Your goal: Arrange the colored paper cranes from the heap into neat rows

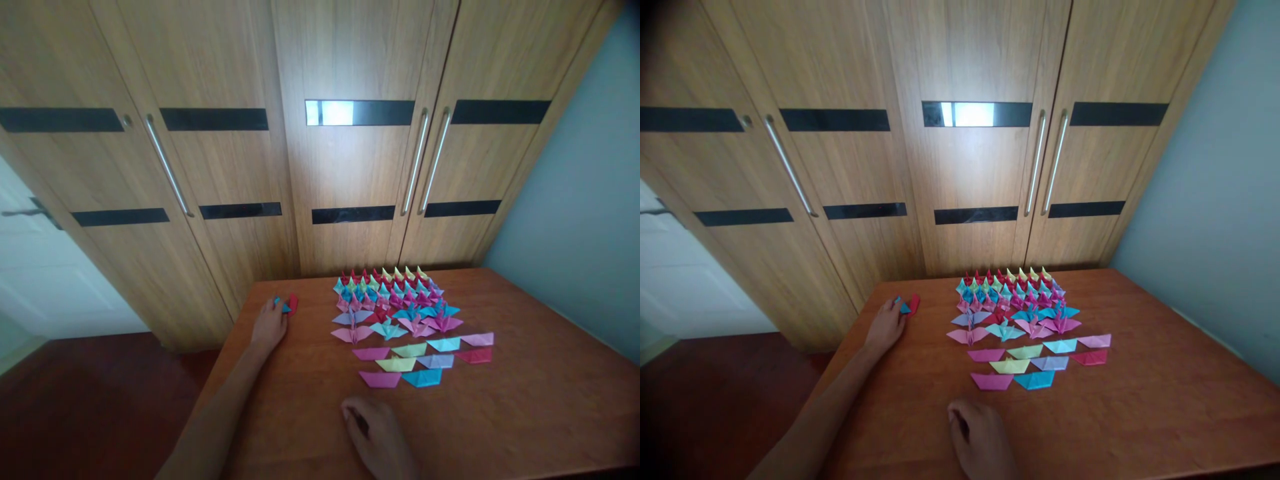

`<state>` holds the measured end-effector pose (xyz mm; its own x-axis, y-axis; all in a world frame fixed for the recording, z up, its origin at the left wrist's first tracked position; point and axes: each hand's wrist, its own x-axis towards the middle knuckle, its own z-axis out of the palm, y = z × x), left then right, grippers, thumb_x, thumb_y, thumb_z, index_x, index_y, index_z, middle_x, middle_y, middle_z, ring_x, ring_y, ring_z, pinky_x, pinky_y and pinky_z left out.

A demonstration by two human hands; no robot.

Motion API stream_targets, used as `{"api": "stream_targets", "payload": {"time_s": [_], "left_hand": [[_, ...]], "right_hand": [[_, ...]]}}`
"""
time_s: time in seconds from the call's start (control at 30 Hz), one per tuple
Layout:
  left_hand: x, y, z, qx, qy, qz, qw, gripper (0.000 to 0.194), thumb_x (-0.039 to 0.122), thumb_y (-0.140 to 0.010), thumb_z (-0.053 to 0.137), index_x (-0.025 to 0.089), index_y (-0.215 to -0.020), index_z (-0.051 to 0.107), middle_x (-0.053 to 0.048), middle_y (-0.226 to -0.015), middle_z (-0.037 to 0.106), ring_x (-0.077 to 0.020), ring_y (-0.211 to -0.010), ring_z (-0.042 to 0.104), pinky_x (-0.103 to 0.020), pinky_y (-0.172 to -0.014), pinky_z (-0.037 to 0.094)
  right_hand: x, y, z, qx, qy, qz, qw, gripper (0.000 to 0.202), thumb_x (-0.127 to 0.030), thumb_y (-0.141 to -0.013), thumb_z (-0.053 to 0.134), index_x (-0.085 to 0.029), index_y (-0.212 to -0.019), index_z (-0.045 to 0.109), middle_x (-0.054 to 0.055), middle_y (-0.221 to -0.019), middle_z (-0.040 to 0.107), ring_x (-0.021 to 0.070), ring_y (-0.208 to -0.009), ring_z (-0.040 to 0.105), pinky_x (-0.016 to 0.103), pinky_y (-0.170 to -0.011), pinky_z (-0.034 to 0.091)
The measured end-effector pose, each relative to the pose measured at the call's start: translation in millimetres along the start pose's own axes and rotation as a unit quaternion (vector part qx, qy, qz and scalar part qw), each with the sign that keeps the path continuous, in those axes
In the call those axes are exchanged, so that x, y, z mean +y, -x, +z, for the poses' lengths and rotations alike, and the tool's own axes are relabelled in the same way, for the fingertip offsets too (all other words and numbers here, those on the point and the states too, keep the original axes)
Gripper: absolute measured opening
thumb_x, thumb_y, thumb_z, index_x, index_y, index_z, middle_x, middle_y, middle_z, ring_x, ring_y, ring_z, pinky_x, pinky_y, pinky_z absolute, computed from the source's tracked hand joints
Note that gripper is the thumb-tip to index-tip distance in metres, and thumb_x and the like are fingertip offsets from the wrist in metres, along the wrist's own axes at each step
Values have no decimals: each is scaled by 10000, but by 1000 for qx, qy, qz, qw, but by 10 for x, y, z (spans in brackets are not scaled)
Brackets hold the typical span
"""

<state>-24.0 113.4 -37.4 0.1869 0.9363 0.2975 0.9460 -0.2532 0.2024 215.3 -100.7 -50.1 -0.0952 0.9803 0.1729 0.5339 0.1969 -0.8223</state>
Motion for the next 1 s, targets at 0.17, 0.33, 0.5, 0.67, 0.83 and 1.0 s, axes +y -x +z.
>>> {"api": "stream_targets", "payload": {"time_s": [0.17,0.33,0.5,0.67,0.83,1.0], "left_hand": [[17,-108,101,-7,-4,4,1000,363,191,-855,435,193,-1200,550,-143,-1326,487,-310,-1183,460,-461,-950,387],[1,-9,126,2,27,19,999,308,235,-891,410,207,-1136,596,-105,-1261,567,-288,-1183,480,-452,-991,367],[-17,159,56,43,97,32,994,337,185,-879,388,189,-1151,587,-92,-1267,564,-233,-1133,543,-362,-999,402],[58,256,-128,129,171,11,977,342,259,-906,347,164,-1090,619,-103,-1114,627,-220,-1061,575,-367,-964,437],[459,475,-348,145,475,-91,863,399,473,-839,506,175,-1056,658,-86,-1034,670,-193,-826,635,-329,-762,520],[927,897,-376,74,587,-168,788,401,456,-731,672,175,-1016,685,-86,-1042,678,-200,-878,611,-273,-739,495]], "right_hand": [[-20,-28,-3,8,-11,8,1000,278,-303,-878,423,-229,-833,687,27,-771,690,163,-694,620,228,-664,442],[29,-33,17,25,-17,2,1000,252,-287,-870,445,-226,-835,687,22,-764,687,162,-684,615,228,-650,435],[50,-16,28,18,-13,10,1000,234,-272,-868,452,-235,-846,682,13,-744,679,159,-673,607,222,-641,426],[22,-5,12,14,-14,9,1000,224,-252,-867,448,-230,-840,669,12,-758,679,160,-684,607,222,-651,420],[2,-15,-14,13,-26,15,999,222,-261,-876,449,-221,-862,667,19,-775,678,169,-706,609,237,-671,426],[33,-16,-49,34,-70,32,996,230,-325,-886,467,-217,-885,670,28,-812,683,175,-747,616,240,-680,438]]}}
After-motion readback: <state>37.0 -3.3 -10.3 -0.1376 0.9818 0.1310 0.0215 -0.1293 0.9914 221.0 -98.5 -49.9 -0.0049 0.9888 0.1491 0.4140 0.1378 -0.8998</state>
